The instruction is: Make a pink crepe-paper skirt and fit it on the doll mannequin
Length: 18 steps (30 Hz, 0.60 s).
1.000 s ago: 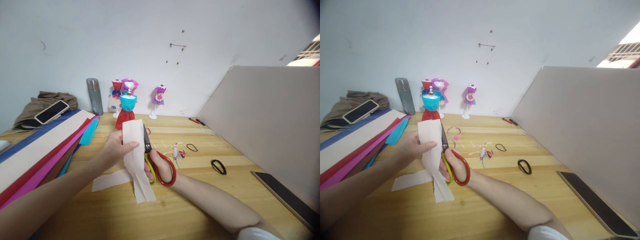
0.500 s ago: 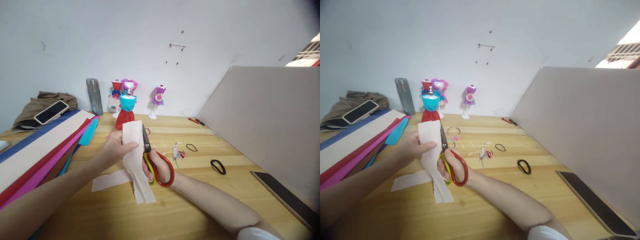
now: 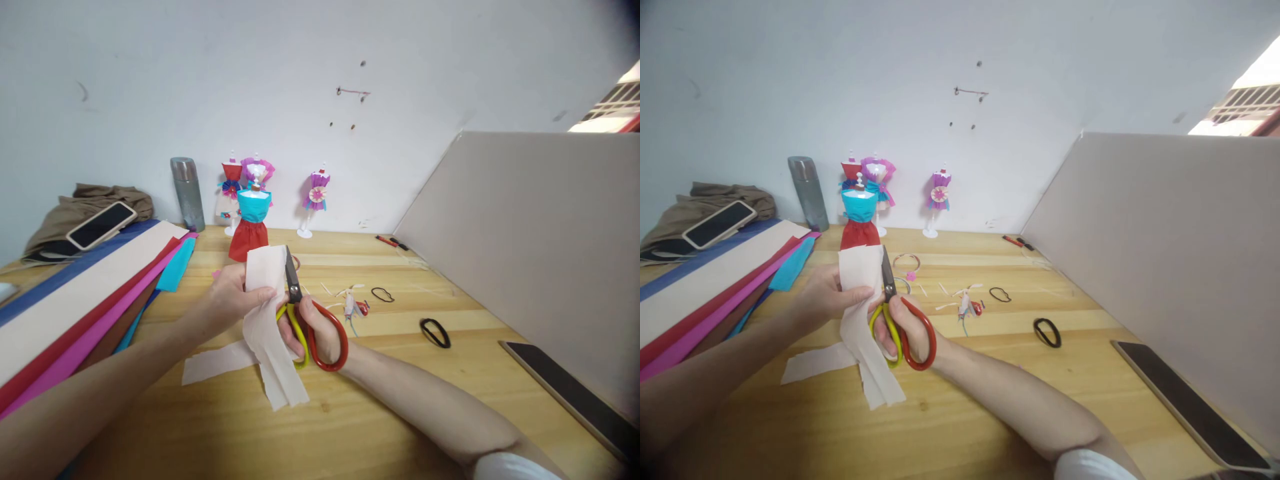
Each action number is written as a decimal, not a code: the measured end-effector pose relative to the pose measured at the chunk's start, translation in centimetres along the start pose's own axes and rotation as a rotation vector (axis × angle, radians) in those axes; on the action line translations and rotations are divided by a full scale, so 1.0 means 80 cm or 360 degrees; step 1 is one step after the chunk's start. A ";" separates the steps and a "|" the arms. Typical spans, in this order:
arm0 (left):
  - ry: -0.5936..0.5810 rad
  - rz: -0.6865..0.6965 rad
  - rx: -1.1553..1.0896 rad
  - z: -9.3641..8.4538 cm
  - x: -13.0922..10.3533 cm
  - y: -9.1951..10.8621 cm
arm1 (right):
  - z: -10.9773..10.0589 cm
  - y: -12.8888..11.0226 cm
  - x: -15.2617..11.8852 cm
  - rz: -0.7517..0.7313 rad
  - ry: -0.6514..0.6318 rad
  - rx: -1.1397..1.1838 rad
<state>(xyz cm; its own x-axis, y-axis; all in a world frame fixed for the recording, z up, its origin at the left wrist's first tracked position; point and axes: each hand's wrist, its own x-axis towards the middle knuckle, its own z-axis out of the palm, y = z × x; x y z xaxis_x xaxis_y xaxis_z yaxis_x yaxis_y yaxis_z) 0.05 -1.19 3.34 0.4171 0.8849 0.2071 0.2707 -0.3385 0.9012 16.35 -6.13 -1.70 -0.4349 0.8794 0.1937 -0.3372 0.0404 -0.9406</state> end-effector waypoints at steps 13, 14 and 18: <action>-0.0049 -0.0008 0.0056 -0.001 0.002 -0.001 | -0.006 0.010 0.001 -0.0133 -0.0046 0.0243; -0.0059 -0.0010 0.0062 -0.001 0.001 -0.002 | -0.006 0.010 0.001 -0.0170 -0.0042 0.0234; -0.0095 -0.0053 0.0008 0.000 0.001 -0.003 | -0.006 0.003 -0.002 -0.0215 0.0011 0.0151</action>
<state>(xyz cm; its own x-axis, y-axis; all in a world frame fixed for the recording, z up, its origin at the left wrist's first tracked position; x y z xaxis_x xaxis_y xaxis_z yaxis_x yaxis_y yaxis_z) 0.03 -1.06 3.17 0.4586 0.8753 0.1536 0.2896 -0.3106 0.9053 16.74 -5.99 -2.09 -0.3746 0.8723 0.3142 -0.4695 0.1138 -0.8756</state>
